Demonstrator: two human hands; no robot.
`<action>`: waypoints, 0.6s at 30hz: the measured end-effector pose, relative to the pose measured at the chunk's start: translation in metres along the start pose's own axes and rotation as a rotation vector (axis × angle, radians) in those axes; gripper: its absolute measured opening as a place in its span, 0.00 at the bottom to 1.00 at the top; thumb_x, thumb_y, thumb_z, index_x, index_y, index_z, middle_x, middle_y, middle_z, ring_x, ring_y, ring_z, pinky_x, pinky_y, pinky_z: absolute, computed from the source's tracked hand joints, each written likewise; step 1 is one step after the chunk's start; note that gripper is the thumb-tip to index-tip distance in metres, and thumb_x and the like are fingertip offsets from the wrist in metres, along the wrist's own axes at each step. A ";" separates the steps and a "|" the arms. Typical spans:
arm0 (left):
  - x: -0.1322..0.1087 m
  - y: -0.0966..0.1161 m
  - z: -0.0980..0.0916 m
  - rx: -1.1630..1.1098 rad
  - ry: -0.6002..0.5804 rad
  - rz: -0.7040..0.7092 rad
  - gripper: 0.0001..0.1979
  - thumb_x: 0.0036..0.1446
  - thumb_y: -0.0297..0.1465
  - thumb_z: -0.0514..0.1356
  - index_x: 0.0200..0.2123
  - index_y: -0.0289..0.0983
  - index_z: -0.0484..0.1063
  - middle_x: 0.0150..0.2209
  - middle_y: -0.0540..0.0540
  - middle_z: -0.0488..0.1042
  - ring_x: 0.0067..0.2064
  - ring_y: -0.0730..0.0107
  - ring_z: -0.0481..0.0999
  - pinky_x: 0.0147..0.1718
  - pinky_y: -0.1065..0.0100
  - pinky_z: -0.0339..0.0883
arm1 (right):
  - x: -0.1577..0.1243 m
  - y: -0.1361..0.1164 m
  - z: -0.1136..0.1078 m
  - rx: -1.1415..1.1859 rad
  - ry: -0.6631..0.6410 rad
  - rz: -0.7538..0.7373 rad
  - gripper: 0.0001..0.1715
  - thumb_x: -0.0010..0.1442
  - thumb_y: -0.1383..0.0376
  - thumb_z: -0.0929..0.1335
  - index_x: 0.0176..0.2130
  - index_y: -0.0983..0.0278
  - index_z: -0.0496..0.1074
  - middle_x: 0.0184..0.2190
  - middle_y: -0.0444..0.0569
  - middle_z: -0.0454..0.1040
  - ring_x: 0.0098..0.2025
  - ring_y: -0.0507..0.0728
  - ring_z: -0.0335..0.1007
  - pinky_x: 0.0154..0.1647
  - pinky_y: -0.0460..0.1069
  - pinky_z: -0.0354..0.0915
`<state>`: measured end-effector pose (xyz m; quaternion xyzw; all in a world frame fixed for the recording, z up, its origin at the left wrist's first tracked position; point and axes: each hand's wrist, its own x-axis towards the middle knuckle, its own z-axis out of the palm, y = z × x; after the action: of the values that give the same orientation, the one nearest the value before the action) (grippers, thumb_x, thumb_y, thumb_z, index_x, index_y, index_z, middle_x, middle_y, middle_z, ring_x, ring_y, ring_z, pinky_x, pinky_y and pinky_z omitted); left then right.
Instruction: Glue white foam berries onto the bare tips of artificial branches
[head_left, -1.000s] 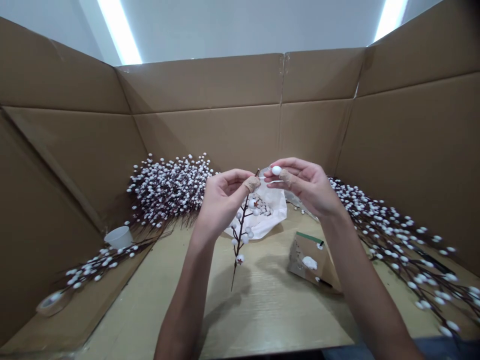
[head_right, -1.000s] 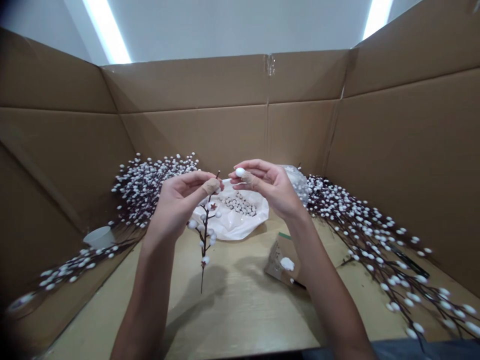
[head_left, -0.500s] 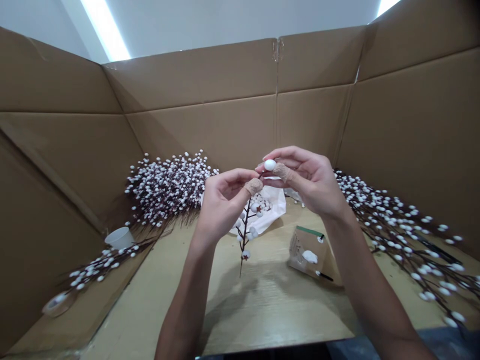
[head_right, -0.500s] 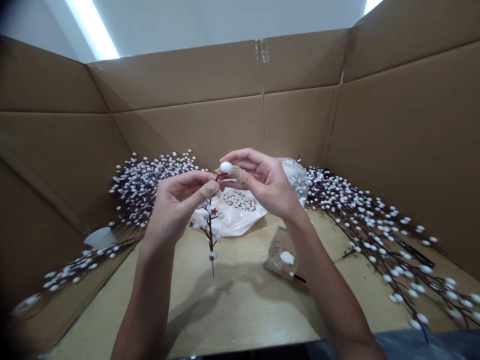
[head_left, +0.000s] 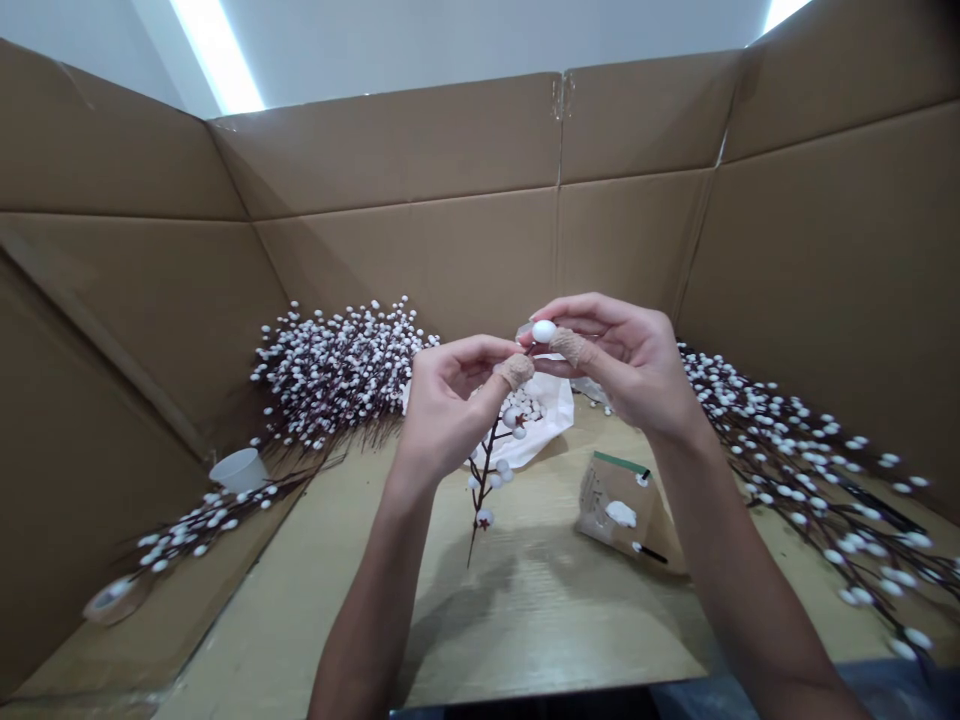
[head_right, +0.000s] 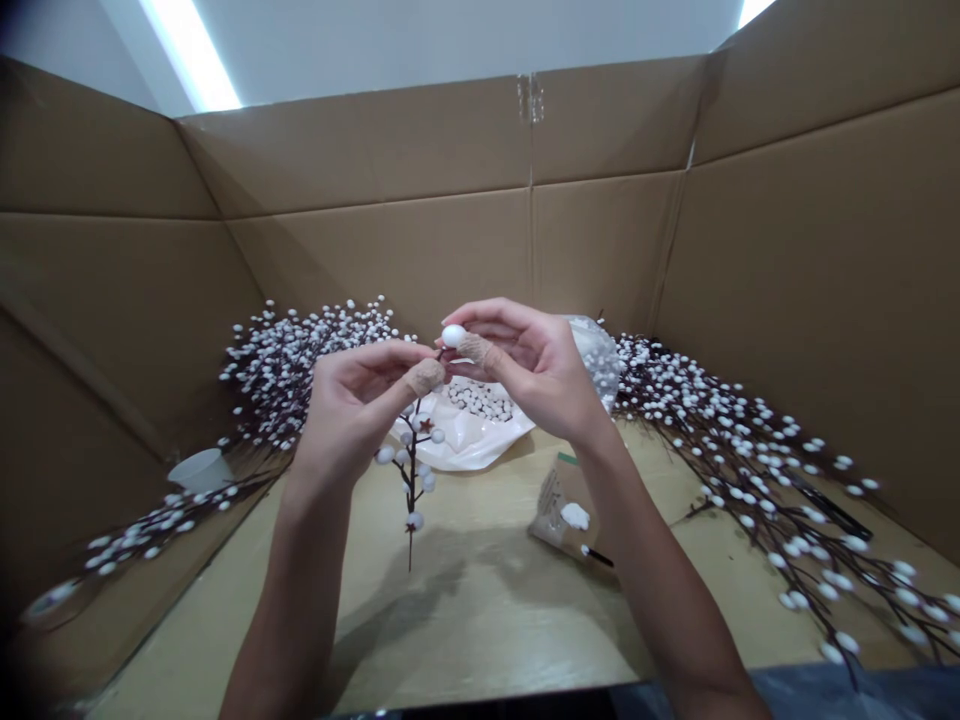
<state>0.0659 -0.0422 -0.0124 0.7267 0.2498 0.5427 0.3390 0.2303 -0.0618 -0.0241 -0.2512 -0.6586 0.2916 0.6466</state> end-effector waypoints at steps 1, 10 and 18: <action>0.000 0.000 0.000 0.001 0.003 0.000 0.03 0.48 0.30 0.66 0.27 0.36 0.77 0.29 0.46 0.80 0.30 0.70 0.77 0.30 0.72 0.73 | 0.000 -0.001 0.000 -0.005 0.004 -0.004 0.12 0.57 0.60 0.71 0.41 0.61 0.74 0.38 0.46 0.78 0.41 0.55 0.77 0.41 0.49 0.75; -0.002 0.002 0.000 0.017 0.001 0.002 0.03 0.48 0.29 0.65 0.28 0.35 0.77 0.30 0.45 0.80 0.32 0.69 0.78 0.31 0.70 0.74 | -0.002 -0.005 0.004 -0.054 0.022 -0.034 0.10 0.56 0.61 0.71 0.40 0.62 0.75 0.36 0.46 0.78 0.39 0.54 0.77 0.40 0.48 0.76; 0.000 -0.003 -0.001 0.028 0.020 0.038 0.01 0.48 0.27 0.65 0.27 0.35 0.77 0.29 0.46 0.79 0.30 0.70 0.77 0.29 0.71 0.73 | -0.002 -0.001 0.010 -0.067 0.039 -0.055 0.07 0.55 0.64 0.72 0.37 0.62 0.76 0.33 0.46 0.78 0.37 0.54 0.77 0.40 0.50 0.76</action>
<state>0.0650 -0.0405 -0.0146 0.7306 0.2469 0.5529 0.3157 0.2208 -0.0645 -0.0253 -0.2602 -0.6619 0.2467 0.6582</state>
